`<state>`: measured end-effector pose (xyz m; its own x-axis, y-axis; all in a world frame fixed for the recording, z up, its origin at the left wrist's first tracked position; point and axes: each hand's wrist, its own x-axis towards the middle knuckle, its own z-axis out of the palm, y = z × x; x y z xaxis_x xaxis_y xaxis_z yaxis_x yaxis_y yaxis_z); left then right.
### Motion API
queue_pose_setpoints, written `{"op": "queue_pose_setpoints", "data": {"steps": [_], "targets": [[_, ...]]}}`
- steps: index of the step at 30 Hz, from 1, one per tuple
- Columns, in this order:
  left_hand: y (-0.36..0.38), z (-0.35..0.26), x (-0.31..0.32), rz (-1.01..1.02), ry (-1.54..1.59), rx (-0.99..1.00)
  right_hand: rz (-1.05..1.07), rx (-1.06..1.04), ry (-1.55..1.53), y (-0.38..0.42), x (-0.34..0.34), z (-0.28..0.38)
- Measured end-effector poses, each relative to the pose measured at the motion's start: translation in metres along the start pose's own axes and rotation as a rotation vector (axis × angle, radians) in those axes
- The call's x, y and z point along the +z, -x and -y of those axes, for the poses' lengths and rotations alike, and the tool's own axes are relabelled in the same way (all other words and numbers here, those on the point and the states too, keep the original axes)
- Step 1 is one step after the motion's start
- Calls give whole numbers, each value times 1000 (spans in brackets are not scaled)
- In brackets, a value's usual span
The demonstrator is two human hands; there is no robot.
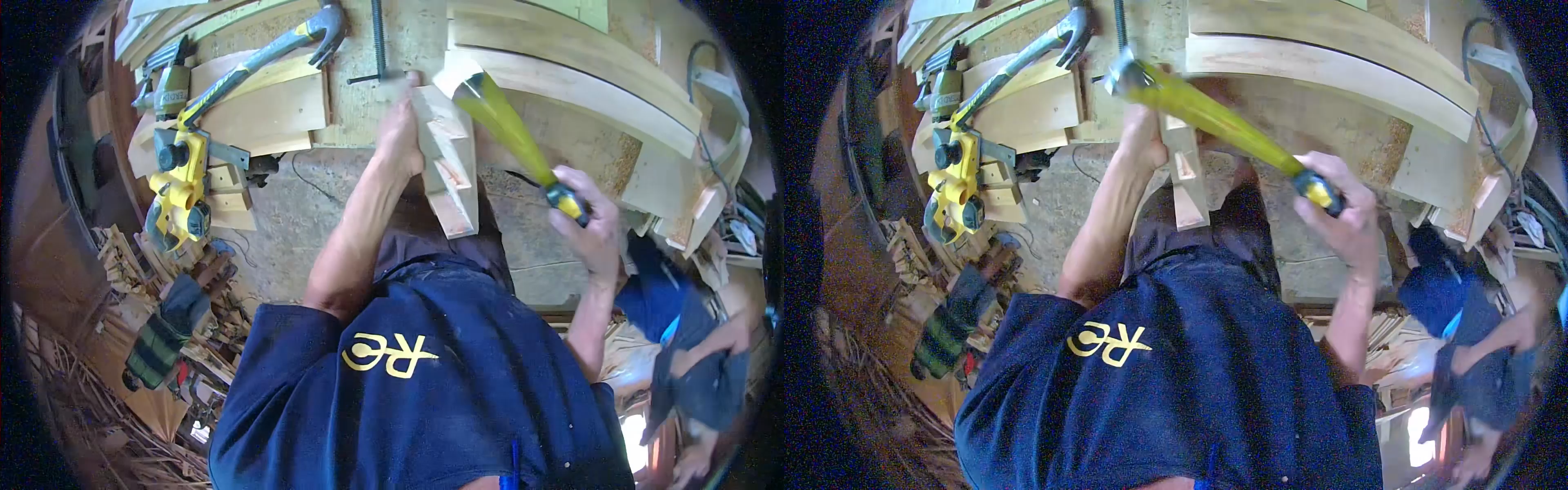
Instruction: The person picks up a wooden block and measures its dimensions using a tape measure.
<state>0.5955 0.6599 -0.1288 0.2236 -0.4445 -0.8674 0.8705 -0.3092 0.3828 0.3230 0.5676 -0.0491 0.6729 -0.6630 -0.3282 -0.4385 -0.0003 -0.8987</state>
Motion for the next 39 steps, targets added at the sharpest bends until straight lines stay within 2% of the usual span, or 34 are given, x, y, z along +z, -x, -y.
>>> {"op": "queue_pose_setpoints", "data": {"steps": [1,3,4,7,11,21,24,29,32,39], "targets": [[-4,1,-4,36,9,11,5,-8,-12,0,-9,8],[-12,-1,-10,112,7,-1,46,-118,178,1,-23,20],[-16,-2,-10,32,3,-9,40,-102,187,4,-25,22],[-17,-9,-10,7,-23,-43,109,-66,251,13,-36,33],[-18,-11,-11,2,-79,-62,96,15,390,27,-38,46],[-31,-9,-22,53,-46,-76,19,33,427,47,-49,42],[-52,-4,-39,127,-82,-175,-6,0,437,49,-49,44],[-54,3,-42,0,-203,-126,-5,-11,487,49,-54,49],[-21,-12,-15,-83,-210,-126,-8,-13,504,51,-53,55],[-16,-13,-13,-90,-162,-138,-20,-35,519,55,-47,59]]}}
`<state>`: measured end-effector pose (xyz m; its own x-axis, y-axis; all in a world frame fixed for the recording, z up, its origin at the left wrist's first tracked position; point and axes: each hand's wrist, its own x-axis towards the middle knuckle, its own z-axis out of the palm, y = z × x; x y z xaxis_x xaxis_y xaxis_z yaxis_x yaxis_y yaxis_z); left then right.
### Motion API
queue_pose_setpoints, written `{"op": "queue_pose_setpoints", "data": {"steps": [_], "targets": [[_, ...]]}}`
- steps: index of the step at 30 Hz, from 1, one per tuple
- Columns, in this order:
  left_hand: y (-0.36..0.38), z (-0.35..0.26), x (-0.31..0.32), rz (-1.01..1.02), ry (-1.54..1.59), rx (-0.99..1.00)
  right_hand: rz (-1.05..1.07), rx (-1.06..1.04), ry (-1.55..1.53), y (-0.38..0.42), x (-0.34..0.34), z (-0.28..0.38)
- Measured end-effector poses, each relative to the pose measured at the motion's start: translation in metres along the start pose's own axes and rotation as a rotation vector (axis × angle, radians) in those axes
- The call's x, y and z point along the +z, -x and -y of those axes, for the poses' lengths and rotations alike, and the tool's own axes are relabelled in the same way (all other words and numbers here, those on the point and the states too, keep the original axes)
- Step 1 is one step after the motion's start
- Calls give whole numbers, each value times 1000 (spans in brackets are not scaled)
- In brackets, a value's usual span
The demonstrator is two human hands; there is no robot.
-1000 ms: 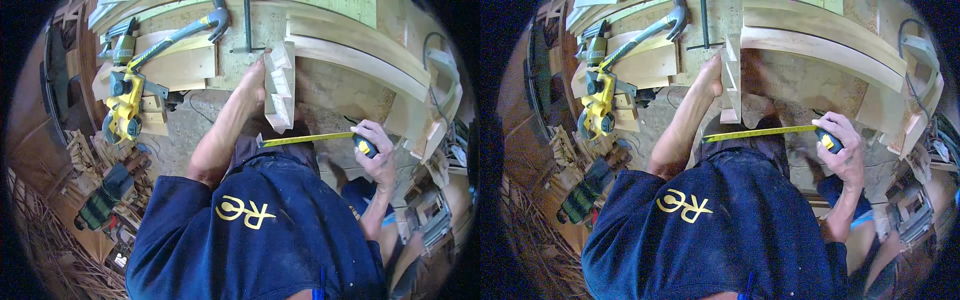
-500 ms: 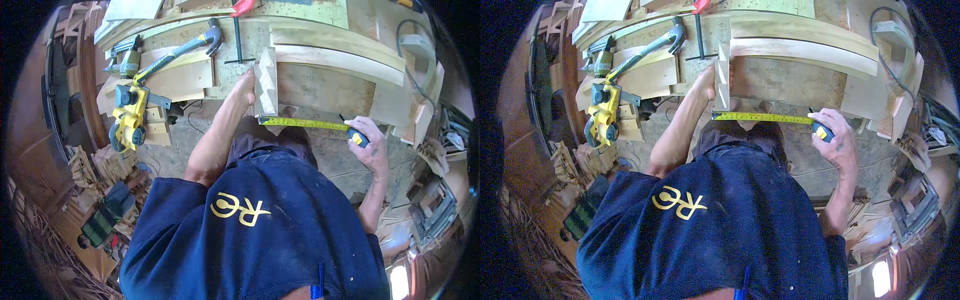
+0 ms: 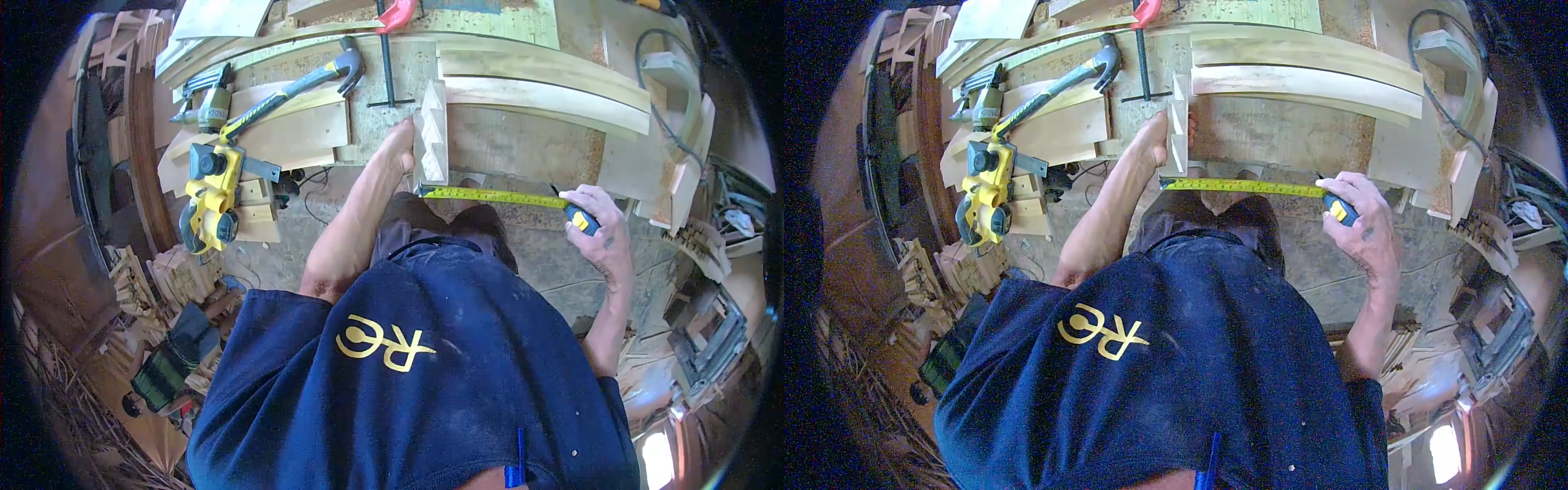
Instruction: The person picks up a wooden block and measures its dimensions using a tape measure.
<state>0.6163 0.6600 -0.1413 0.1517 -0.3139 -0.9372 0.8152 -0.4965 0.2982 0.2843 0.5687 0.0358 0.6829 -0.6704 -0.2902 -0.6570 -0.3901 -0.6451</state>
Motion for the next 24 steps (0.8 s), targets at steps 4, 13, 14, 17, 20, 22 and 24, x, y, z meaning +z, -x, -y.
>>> {"op": "queue_pose_setpoints", "data": {"steps": [4,13,14,17,20,22,24], "targets": [[-24,5,-11,118,77,-26,-26,-37,14,2,3,-3],[-23,4,-16,236,77,1,-34,-22,-9,7,3,-1],[-22,3,-15,232,80,-3,-40,-23,-3,7,3,-1],[-4,-1,-5,226,76,14,-60,-35,35,10,3,-1],[-10,0,-9,233,104,9,-101,-35,85,15,4,5],[-8,1,-7,196,83,1,-132,-27,105,18,5,8],[-7,1,-4,147,46,-5,-200,-61,160,21,10,6]]}}
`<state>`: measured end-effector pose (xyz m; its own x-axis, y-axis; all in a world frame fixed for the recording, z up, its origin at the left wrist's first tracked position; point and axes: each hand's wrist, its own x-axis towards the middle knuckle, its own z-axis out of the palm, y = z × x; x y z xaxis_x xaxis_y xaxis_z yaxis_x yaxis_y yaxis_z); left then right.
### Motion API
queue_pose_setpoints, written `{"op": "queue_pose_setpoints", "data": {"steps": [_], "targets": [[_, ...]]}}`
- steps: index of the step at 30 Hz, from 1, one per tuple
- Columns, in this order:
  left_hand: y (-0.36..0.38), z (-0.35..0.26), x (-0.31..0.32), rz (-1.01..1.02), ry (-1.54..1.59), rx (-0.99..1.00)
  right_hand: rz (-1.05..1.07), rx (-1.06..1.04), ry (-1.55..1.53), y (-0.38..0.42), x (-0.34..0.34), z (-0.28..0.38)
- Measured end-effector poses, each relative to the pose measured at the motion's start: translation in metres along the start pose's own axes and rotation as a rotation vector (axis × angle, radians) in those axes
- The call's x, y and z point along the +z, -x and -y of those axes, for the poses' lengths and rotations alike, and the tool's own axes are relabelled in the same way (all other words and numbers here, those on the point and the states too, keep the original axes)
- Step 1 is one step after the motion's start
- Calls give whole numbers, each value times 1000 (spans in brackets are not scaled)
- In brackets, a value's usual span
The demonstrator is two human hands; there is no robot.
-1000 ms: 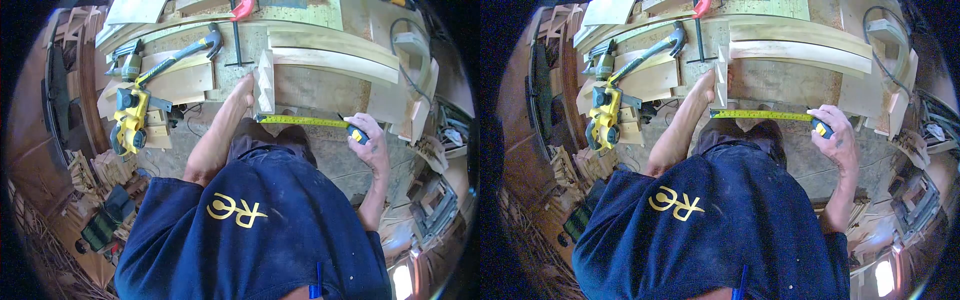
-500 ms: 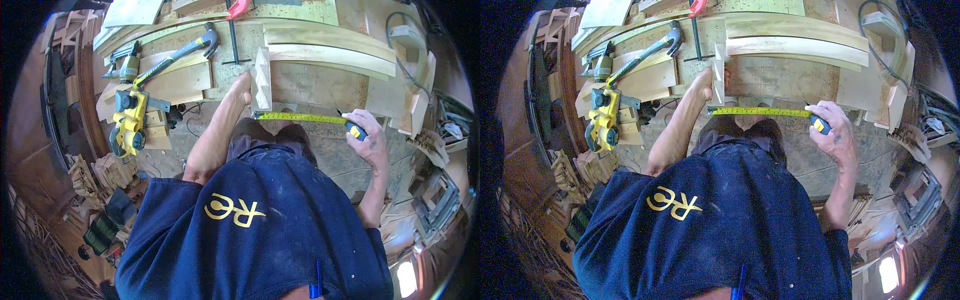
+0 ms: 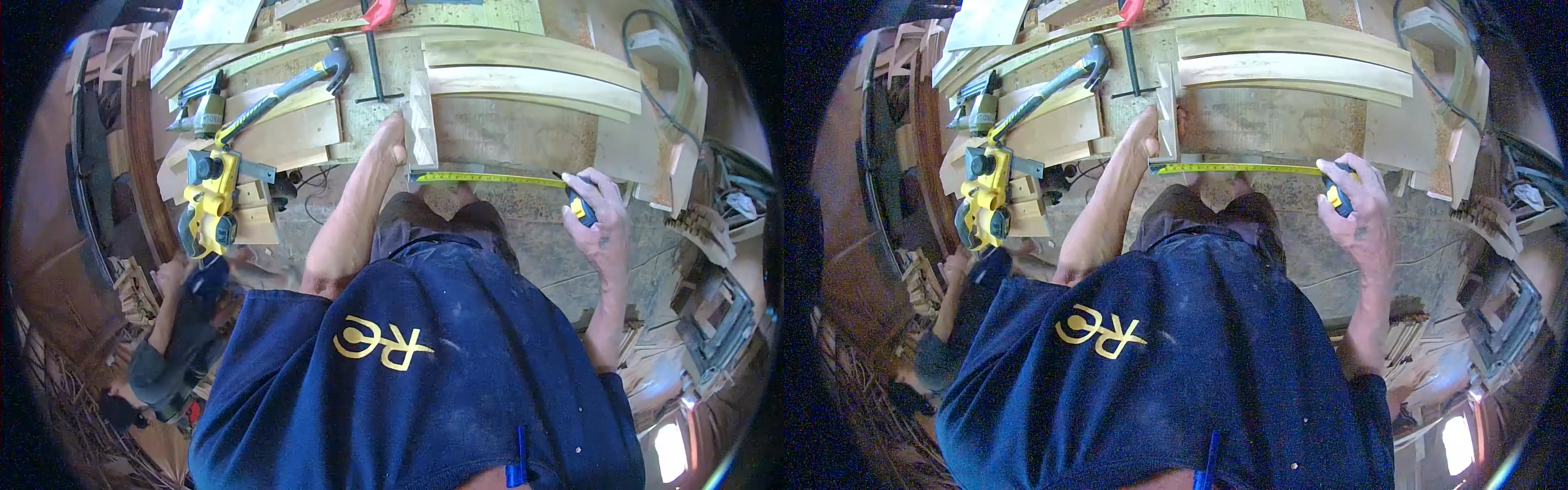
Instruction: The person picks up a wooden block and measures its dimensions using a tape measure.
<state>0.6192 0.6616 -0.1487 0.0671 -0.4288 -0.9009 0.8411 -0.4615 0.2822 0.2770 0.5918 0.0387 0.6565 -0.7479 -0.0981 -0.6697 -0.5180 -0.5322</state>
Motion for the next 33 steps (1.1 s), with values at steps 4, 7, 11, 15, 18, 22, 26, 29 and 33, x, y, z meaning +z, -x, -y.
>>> {"op": "queue_pose_setpoints", "data": {"steps": [4,7,11,15,18,22,26,29,33], "targets": [[2,2,-1,-4,-9,-7,-45,-10,1,6,5,-1],[2,-1,-1,13,-7,-9,-81,-36,-1,9,8,-3],[4,-1,-1,25,-23,-8,-111,-18,17,11,9,-2],[4,-2,-2,35,-30,-4,-131,-3,20,12,10,1],[4,-2,-1,46,-34,-3,-143,-4,12,14,12,0],[4,-1,0,59,-44,-4,-158,18,-9,14,12,4],[5,0,1,72,-54,-1,-181,14,9,12,13,4],[6,1,0,80,-60,-1,-176,23,8,13,13,3],[5,3,-1,90,-64,0,-184,-3,10,14,17,-4]]}}
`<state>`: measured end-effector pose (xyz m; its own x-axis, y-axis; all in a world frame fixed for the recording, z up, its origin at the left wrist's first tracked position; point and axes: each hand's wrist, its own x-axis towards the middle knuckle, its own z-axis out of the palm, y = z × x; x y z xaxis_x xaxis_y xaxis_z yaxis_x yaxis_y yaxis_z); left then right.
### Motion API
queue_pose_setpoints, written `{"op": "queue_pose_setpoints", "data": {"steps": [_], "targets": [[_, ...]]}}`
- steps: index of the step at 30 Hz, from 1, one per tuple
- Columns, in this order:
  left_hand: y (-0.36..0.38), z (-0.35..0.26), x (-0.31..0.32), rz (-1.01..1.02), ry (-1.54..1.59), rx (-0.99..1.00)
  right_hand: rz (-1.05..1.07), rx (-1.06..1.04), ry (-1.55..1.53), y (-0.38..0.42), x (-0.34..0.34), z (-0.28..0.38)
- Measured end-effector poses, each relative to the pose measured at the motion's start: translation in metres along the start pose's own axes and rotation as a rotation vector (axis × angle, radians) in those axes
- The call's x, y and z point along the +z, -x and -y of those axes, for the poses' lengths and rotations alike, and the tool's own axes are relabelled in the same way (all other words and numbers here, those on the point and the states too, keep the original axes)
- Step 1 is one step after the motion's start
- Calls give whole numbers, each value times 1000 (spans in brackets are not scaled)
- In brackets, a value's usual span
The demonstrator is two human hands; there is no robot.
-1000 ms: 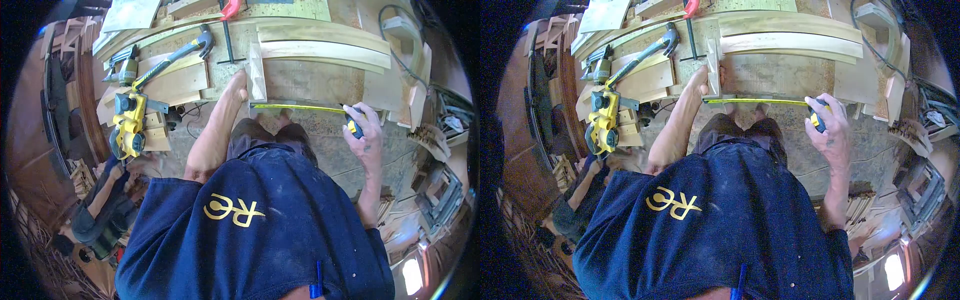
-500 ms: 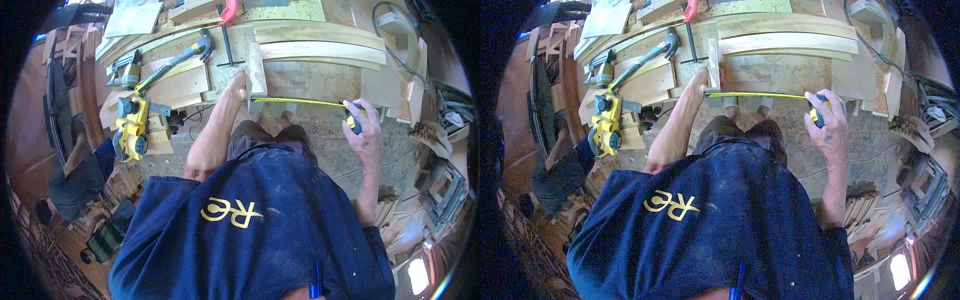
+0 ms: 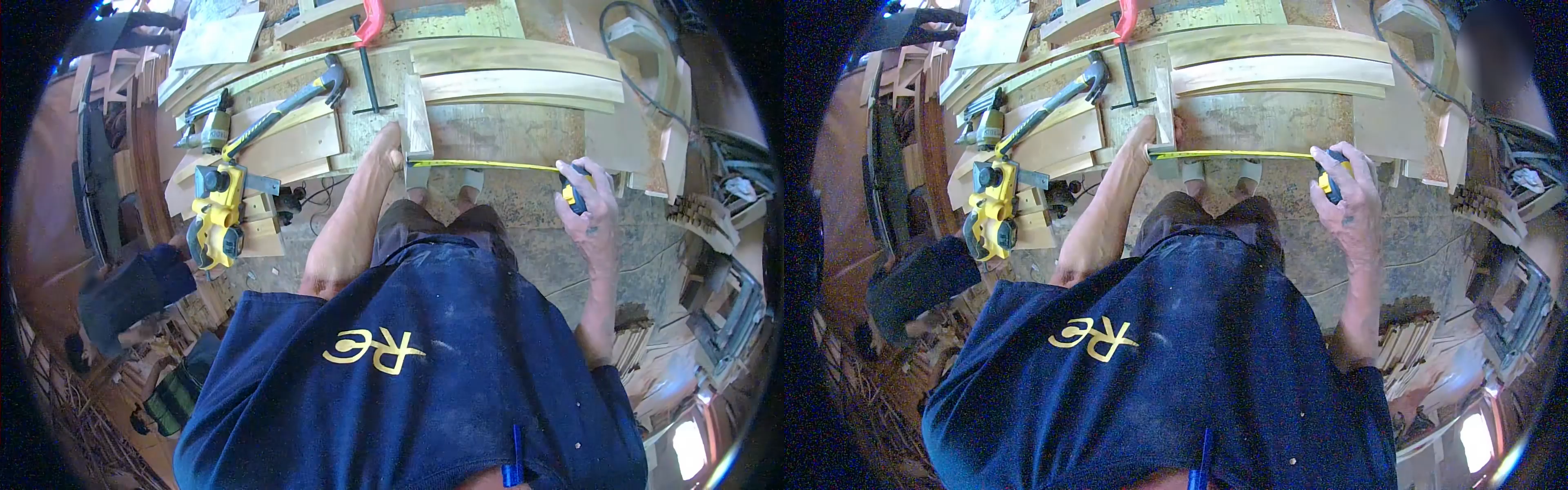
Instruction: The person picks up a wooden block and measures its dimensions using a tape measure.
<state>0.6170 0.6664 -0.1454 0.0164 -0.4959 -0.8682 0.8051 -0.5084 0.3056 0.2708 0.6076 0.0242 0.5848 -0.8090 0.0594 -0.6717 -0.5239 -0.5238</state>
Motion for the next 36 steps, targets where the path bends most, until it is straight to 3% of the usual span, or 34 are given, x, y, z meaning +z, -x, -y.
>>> {"op": "queue_pose_setpoints", "data": {"steps": [5,10,15,17,18,21,22,26,28,36], "targets": [[-4,10,-8,25,-37,48,-27,-30,77,14,12,-12],[-10,9,-8,50,-43,56,47,49,-175,5,1,5],[23,0,14,-27,-96,201,75,102,-265,5,6,1],[24,2,8,38,-329,135,90,172,-331,3,11,-3],[29,2,6,34,-323,150,119,219,-347,1,12,-2],[46,7,0,295,-268,83,118,206,-411,-2,23,-9],[50,8,2,221,-252,227,117,197,-411,-4,25,-11],[65,-4,-1,151,-272,318,112,210,-451,-17,30,-12],[77,-19,0,68,-546,575,106,225,-478,-23,31,-14],[53,-17,-18,88,-463,701,190,332,-454,-34,45,-22]]}}
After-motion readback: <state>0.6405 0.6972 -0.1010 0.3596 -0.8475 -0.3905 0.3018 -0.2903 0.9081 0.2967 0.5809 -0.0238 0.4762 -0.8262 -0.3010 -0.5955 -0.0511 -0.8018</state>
